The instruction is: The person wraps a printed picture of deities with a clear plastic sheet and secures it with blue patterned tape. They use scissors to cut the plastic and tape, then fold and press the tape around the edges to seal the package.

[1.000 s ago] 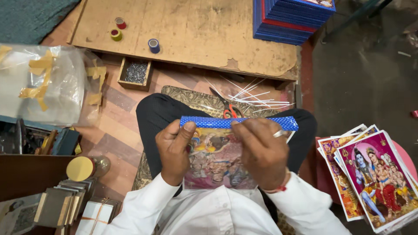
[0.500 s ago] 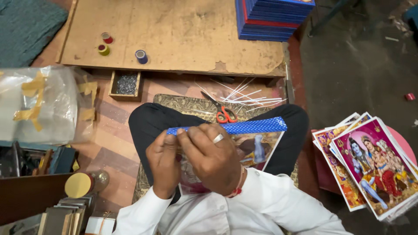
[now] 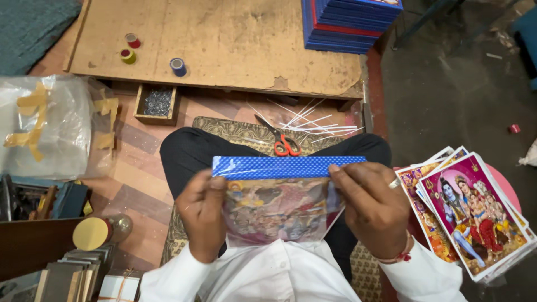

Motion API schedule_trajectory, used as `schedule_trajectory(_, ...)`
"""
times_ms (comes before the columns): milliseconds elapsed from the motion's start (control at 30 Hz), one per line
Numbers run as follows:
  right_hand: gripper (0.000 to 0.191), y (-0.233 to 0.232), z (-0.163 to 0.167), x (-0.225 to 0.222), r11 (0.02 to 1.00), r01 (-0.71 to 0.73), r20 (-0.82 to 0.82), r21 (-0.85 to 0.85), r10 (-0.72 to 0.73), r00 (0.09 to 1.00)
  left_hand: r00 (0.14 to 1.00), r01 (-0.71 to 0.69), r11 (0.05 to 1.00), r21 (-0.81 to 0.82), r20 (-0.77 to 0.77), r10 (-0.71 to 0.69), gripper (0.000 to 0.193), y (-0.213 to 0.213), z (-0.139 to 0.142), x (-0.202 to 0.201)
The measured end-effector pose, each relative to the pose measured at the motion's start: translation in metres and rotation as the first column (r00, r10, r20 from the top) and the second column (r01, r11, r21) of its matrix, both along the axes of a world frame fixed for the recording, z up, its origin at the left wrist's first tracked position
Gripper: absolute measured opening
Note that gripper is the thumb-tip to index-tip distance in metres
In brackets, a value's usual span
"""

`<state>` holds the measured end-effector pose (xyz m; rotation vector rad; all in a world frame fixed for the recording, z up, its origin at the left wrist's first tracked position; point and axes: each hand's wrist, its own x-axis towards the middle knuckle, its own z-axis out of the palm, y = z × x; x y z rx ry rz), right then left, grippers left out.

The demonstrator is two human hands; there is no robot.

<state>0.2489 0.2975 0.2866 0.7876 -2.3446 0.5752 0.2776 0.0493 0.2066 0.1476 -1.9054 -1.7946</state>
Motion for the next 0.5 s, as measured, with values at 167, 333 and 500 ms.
schedule_trajectory(167,0.028,-0.005,0.0,0.002,1.0,0.001,-0.028,-0.009,-0.002,1.0,0.891,-0.186,0.624,-0.759,-0.397,-0.218,0.02,-0.006,0.059,0.004)
schedule_trajectory(333,0.028,-0.007,0.005,0.007,1.0,0.005,-0.022,-0.02,-0.005,1.0,0.878,0.021,0.53,-0.848,-0.238,-0.416,0.037,0.021,0.077,-0.007)
schedule_trajectory(500,0.029,-0.013,0.006,0.005,0.994,-0.107,0.002,-0.029,0.107,0.994,0.894,0.087,0.559,-0.825,-0.184,-0.409,0.031,0.025,0.078,-0.011)
